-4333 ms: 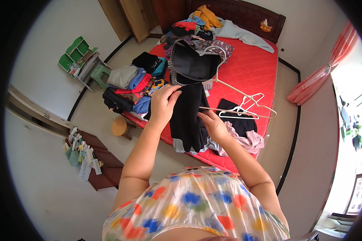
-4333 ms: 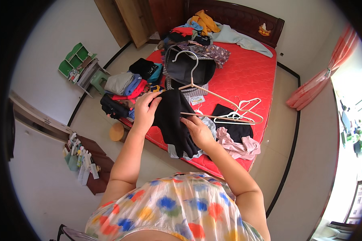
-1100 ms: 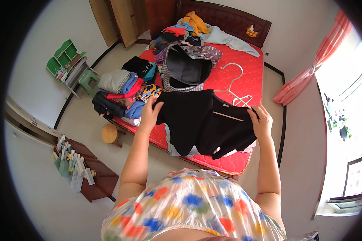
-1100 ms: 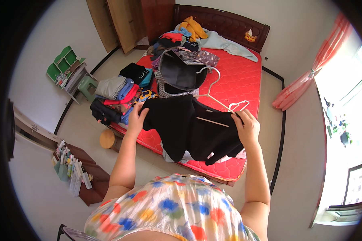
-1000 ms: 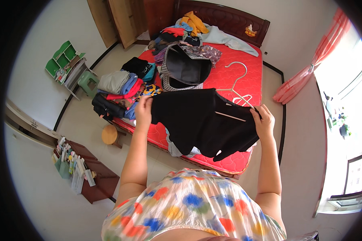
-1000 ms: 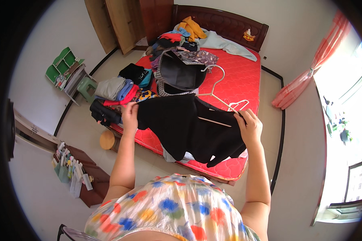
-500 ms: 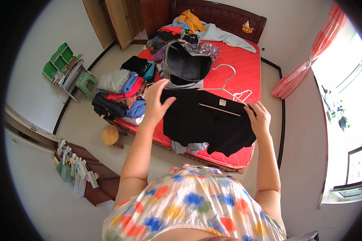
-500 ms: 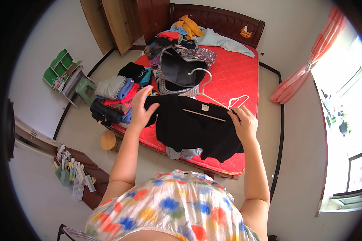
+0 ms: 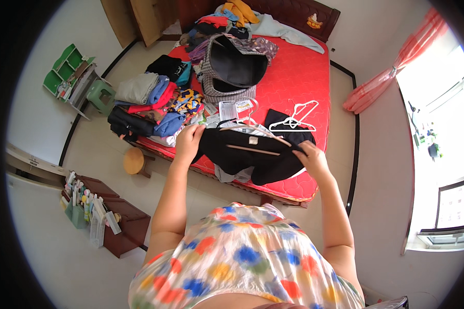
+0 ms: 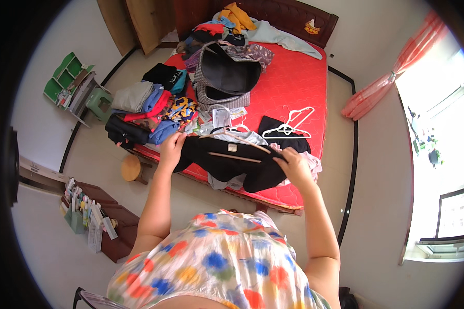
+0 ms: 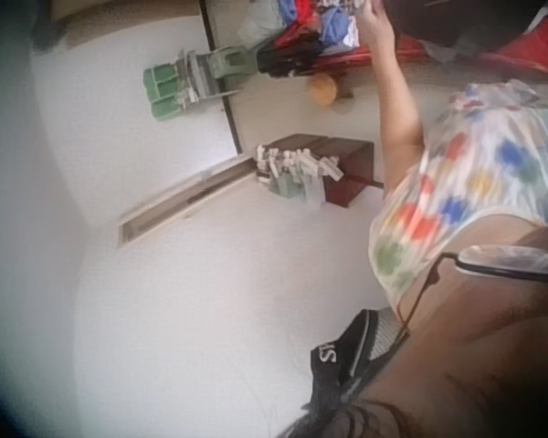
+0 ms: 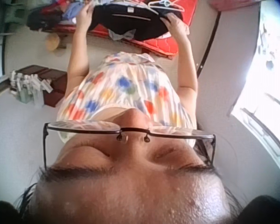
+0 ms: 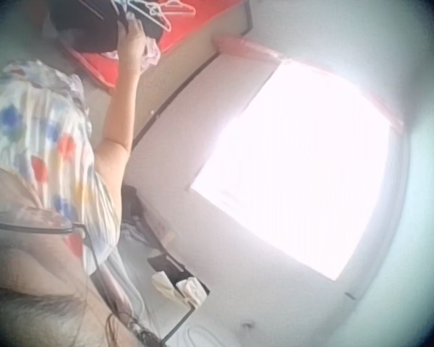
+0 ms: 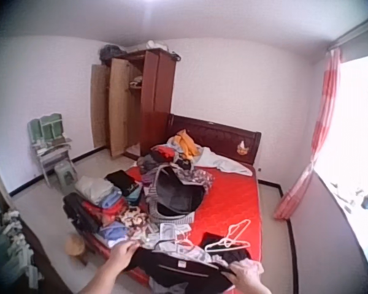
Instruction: The person takes shirts from a bed, places them on hangers, and hangs them on a garment rack.
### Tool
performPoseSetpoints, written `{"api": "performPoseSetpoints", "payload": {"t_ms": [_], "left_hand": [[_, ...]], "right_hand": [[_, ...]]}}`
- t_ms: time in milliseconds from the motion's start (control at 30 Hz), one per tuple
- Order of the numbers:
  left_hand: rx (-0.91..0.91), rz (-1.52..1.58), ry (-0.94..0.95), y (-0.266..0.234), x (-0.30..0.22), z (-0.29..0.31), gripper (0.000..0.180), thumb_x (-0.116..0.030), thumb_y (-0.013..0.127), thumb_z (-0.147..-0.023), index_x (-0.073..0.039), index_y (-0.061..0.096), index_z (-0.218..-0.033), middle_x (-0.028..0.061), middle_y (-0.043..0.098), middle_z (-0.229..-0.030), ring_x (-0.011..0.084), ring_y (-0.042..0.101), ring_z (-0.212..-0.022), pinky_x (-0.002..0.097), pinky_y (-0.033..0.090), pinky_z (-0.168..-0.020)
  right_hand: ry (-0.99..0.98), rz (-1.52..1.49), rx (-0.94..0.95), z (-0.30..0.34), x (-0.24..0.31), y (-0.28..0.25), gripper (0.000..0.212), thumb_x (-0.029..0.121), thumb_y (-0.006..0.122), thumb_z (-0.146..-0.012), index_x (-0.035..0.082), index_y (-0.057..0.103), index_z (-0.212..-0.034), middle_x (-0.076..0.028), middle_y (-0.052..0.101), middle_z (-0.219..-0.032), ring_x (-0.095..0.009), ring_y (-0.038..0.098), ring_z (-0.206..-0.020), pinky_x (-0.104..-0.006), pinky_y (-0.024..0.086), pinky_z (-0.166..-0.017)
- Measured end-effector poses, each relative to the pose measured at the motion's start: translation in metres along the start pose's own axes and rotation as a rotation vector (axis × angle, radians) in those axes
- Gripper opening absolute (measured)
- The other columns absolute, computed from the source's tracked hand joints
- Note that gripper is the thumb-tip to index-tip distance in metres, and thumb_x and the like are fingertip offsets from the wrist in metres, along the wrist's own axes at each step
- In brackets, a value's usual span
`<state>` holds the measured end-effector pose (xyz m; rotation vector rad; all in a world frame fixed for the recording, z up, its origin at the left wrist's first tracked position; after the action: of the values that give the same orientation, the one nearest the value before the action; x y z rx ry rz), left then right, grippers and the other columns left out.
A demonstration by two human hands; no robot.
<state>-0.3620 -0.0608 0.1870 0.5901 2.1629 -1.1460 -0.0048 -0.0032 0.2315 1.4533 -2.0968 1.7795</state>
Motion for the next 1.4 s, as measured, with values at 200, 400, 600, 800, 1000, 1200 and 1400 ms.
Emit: {"api": "performPoseSetpoints", "payload": {"t_ms": [200, 400, 600, 800, 1000, 1200, 1400], "left_hand": [[0.209, 0.066, -0.267, 0.011, 0.045, 0.039, 0.027, -0.025, 0.059, -0.087, 0.001, 0.057, -0.080, 0.0131, 0.058, -0.077, 0.0283, 0.055, -0.071, 0.0348, 0.043, -0.067], [0.139, 0.615, -0.526, 0.069, 0.055, 0.064, 0.019, -0.023, 0.059, -0.088, -0.005, 0.062, -0.094, 0.0000, 0.061, -0.086, 0.0070, 0.048, -0.068, 0.0215, 0.041, -0.065], [0.171, 1.344, -0.998, 0.159, 0.032, 0.060, 0.043, -0.036, 0.057, -0.089, -0.004, 0.051, -0.117, 0.0040, 0.060, -0.103, 0.0049, 0.056, -0.074, 0.0179, 0.043, -0.061], [-0.075, 1.393, -1.069, 0.212, 0.071, 0.039, 0.023, -0.027, 0.059, -0.089, -0.007, 0.056, -0.100, 0.0026, 0.060, -0.093, 0.0058, 0.057, -0.072, 0.0201, 0.045, -0.062], [-0.306, 1.124, -1.245, 0.240, 0.104, 0.046, 0.019, -0.027, 0.065, -0.085, -0.011, 0.059, -0.092, 0.0014, 0.060, -0.088, 0.0053, 0.055, -0.068, 0.0192, 0.045, -0.058], [-0.435, 1.034, -1.305, 0.251, 0.111, 0.048, 0.020, -0.026, 0.065, -0.085, -0.009, 0.059, -0.094, 0.0002, 0.060, -0.085, 0.0050, 0.052, -0.069, 0.0178, 0.044, -0.062], [-0.518, 1.092, -1.338, 0.263, 0.119, 0.055, 0.015, -0.020, 0.061, -0.088, -0.007, 0.057, -0.093, 0.0030, 0.061, -0.084, 0.0055, 0.055, -0.069, 0.0173, 0.047, -0.063]], "right_hand": [[0.137, -0.027, 0.273, 0.024, -0.042, 0.068, 0.027, 0.027, 0.061, -0.084, 0.001, 0.056, -0.081, -0.020, 0.057, -0.069, -0.038, 0.057, -0.067, -0.0414, 0.044, -0.060], [0.183, -0.075, 0.315, 0.020, -0.074, 0.103, 0.027, 0.028, 0.061, -0.084, 0.001, 0.058, -0.085, -0.019, 0.059, -0.072, -0.037, 0.059, -0.070, -0.0416, 0.045, -0.062], [0.155, -0.215, 0.404, 0.002, -0.103, 0.155, 0.027, 0.029, 0.058, -0.086, 0.002, 0.059, -0.088, -0.020, 0.061, -0.076, -0.037, 0.060, -0.073, -0.0418, 0.047, -0.064], [0.190, -0.331, 0.566, -0.031, -0.148, 0.177, 0.030, 0.031, 0.055, -0.087, 0.001, 0.059, -0.089, -0.022, 0.060, -0.076, -0.039, 0.059, -0.074, -0.0425, 0.046, -0.065], [0.434, -0.734, 0.783, -0.055, -0.238, 0.242, 0.041, 0.039, 0.046, -0.093, 0.000, 0.060, -0.091, -0.014, 0.065, -0.078, -0.026, 0.063, -0.075, -0.0357, 0.047, -0.071], [0.463, -0.430, 0.523, -0.097, -0.363, 0.337, 0.034, 0.030, 0.061, -0.083, 0.003, 0.059, -0.103, -0.015, 0.065, -0.092, -0.029, 0.064, -0.085, -0.0369, 0.049, -0.076], [0.447, -0.076, 0.678, -0.135, -0.424, 0.433, 0.057, 0.025, 0.067, -0.078, 0.002, 0.043, -0.125, -0.022, 0.048, -0.124, -0.036, 0.045, -0.116, -0.0411, 0.037, -0.098]]}}
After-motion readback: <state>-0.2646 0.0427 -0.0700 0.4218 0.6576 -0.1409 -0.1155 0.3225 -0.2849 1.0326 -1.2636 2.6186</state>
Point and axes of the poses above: each hand's wrist, its own z-axis away from the middle knuckle, its own y-axis out of the palm, x = y × z, the point moved 6 cm from there along -z, towards the middle knuckle
